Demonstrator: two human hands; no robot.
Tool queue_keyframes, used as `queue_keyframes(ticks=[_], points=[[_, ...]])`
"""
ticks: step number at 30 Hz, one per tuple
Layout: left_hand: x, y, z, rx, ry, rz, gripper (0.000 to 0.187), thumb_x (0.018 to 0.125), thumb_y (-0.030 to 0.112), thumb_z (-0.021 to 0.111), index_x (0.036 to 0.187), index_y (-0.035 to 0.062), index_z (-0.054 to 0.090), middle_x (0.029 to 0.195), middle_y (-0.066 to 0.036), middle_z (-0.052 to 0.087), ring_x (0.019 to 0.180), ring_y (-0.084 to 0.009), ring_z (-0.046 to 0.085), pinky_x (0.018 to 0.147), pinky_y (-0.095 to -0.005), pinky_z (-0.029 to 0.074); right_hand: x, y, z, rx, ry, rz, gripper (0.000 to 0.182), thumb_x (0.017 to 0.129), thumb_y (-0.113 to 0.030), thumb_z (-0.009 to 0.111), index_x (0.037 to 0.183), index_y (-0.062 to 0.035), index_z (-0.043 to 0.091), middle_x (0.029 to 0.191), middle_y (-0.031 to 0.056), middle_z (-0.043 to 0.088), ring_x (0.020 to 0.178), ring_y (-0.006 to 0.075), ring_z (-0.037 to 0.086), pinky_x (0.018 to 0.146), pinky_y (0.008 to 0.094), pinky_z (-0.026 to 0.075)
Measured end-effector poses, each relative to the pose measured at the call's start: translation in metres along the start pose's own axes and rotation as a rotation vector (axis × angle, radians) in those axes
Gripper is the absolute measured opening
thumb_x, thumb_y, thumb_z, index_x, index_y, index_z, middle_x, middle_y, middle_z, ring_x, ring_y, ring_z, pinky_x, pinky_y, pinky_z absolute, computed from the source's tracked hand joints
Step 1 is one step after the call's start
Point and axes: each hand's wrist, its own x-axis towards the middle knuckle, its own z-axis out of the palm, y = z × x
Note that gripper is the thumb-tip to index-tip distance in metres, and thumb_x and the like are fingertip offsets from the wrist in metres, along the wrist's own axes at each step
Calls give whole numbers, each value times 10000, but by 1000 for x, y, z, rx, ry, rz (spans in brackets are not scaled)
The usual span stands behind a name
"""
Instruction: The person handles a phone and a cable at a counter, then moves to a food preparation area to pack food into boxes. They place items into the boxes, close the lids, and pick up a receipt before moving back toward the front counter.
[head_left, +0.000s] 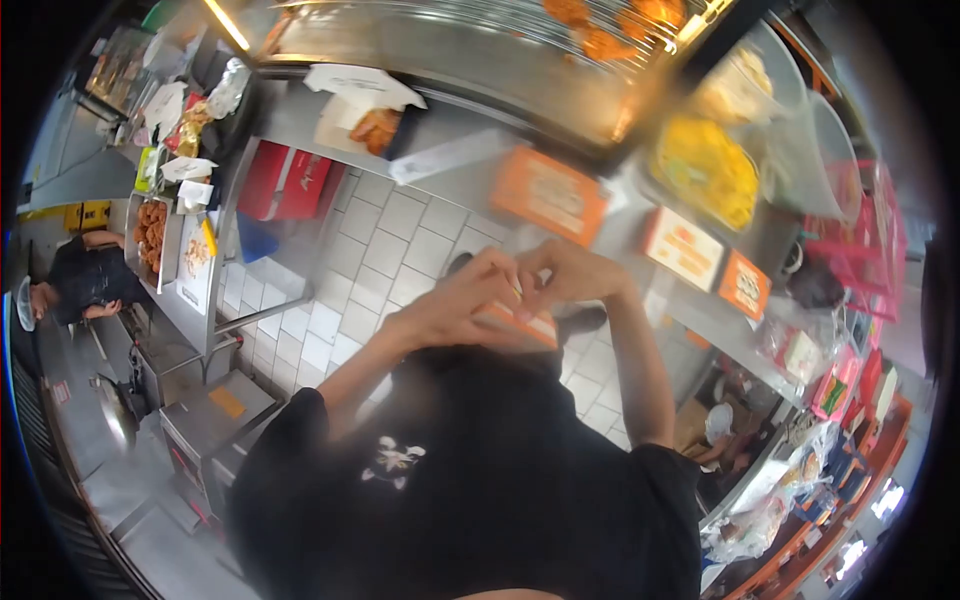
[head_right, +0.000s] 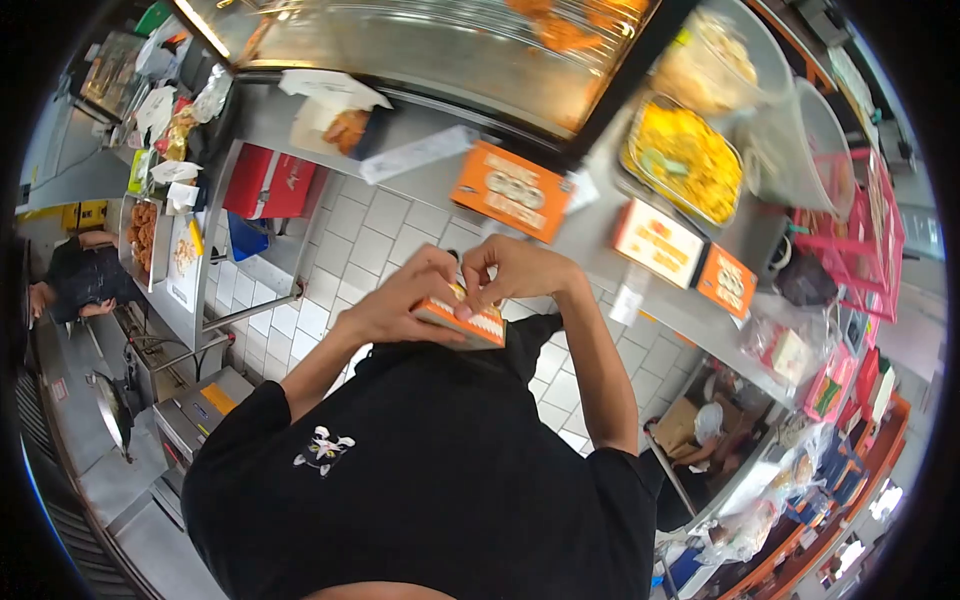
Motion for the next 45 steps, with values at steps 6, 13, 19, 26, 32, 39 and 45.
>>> queue_keyframes(ticks=[6, 13, 19, 26, 32, 39, 45], points=[[-71, -18, -83, -102, 4, 53, 387, 749, 94, 830, 1120, 150, 736, 1329, -123, 601, 1138, -314, 631, 952, -411, 525, 143, 26, 37, 273, -387, -207, 378, 796, -193, 803, 1056, -13, 599, 900, 30, 654, 770, 113, 641, 681, 258, 563], [-151, -87, -188, -331, 648, -569, 414, 725, 55, 828, 1110, 34, 680, 1064, -50, 681, 1015, -159, 638, 873, -292, 510, 145, 37, 57, 699, 371, 11, 238, 966, -230, 593, 1146, -75, 571, 1127, 53, 638, 1034, 173, 620, 822, 331, 537], [-129, -289, -352, -406, 1367, -520, 470, 824, 227, 814, 1175, 23, 577, 1070, -127, 686, 895, -274, 703, 714, -373, 593, 74, 95, 129, 813, 951, 177, 220, 967, -226, 594, 1134, -84, 577, 1111, 69, 639, 970, 160, 632, 792, 309, 538], [-82, -378, -414, 795, 751, -1097, 831, 745, 652, 738, 1298, 47, 596, 1181, -195, 658, 1060, -338, 642, 910, -443, 524, -24, 172, 293, 988, 1630, 395, 269, 964, -269, 622, 1149, -76, 598, 1058, 83, 665, 895, 184, 664, 736, 327, 559], [56, -380, -314, 504, -79, -332, 562, 920, 485, 641, 1282, 58, 599, 1191, -150, 656, 1020, -278, 645, 892, -418, 513, -44, 307, 511, 1369, 2164, 685, 336, 925, -340, 648, 1098, -60, 581, 898, 80, 682, 720, 207, 668, 584, 365, 565], [-37, -284, -26, 366, -558, -237, 543, 959, 457, 594, 1284, 22, 587, 1171, -161, 661, 954, -269, 663, 819, -400, 536, -41, 391, 677, 1819, 1930, 592, 389, 924, -379, 631, 1141, -57, 618, 989, 129, 674, 813, 269, 681, 649, 427, 583], [-103, -230, 240, 271, -886, -230, 533, 987, 437, 559, 1286, -4, 578, 1157, -169, 664, 907, -263, 677, 766, -387, 553, -177, 472, 725, 1837, 1964, 505, 372, 903, -351, 675, 1139, -70, 614, 1041, 124, 701, 854, 242, 680, 726, 434, 565]])
